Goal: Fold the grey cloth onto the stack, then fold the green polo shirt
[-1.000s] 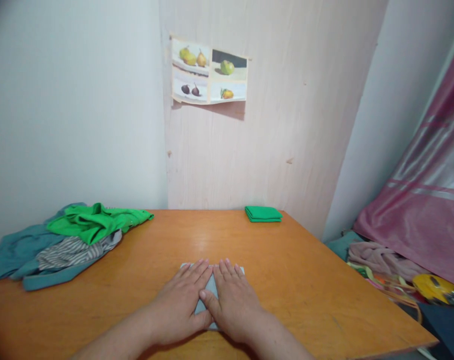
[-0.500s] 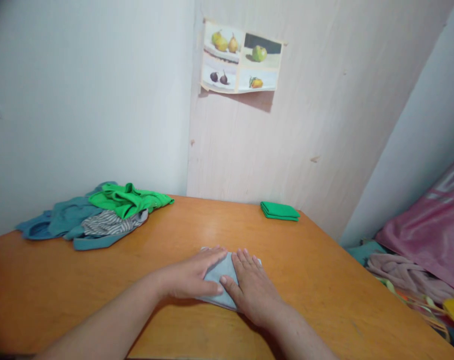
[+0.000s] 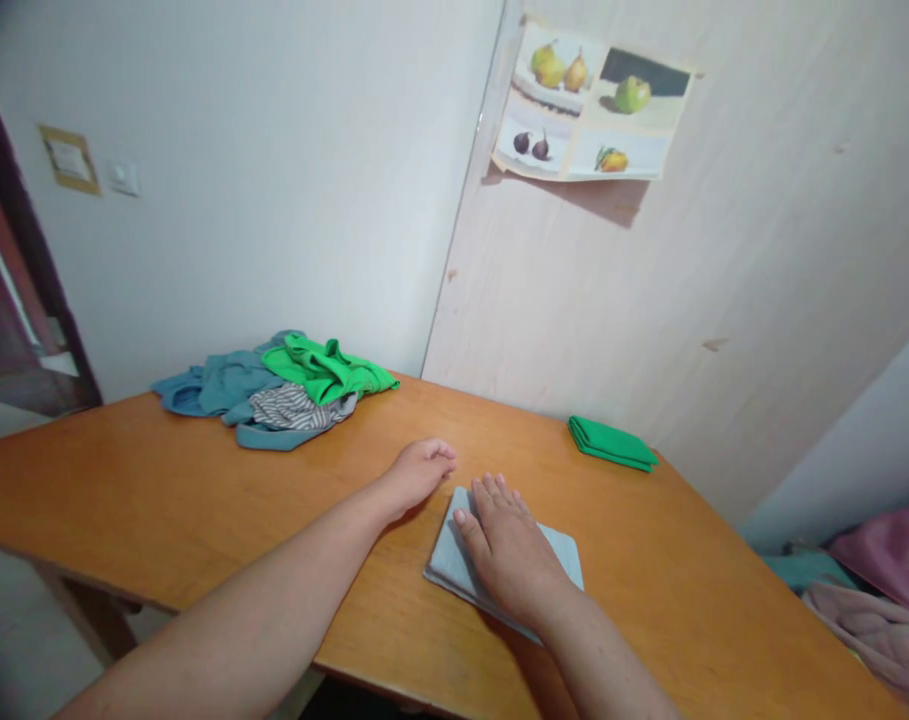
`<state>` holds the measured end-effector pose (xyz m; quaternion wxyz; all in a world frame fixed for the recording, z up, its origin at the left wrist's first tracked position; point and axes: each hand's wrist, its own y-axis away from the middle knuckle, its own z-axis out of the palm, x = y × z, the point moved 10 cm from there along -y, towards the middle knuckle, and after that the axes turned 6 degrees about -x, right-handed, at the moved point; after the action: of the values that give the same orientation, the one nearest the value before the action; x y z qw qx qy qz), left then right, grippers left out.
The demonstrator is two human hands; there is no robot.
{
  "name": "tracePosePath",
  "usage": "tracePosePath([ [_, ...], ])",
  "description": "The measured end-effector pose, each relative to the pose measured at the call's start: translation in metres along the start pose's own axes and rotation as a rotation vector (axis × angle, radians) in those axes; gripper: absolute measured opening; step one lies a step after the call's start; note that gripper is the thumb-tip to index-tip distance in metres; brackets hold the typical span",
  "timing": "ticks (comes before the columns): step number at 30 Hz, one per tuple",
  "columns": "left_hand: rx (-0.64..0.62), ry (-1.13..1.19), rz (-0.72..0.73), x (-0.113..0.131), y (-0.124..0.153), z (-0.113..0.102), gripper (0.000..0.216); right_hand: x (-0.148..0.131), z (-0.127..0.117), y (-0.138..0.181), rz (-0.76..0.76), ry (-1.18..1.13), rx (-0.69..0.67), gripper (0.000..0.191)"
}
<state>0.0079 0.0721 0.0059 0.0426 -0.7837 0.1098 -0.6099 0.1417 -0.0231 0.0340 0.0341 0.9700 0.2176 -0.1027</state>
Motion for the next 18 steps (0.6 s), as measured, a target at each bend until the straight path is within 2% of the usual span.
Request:
tracePosePath([
  [6, -0.018, -0.102, 0.005, -0.007, -0.003, 0.001, 0.016, 0.003, 0.024, -0.007, -0.007, 0.048, -0.041, 0.078],
  [18, -0.083, -0.305, -0.041, -0.011, 0.001, 0.004, 0.022, 0.005, 0.032, -0.004, 0.001, 0.137, -0.007, 0.075],
])
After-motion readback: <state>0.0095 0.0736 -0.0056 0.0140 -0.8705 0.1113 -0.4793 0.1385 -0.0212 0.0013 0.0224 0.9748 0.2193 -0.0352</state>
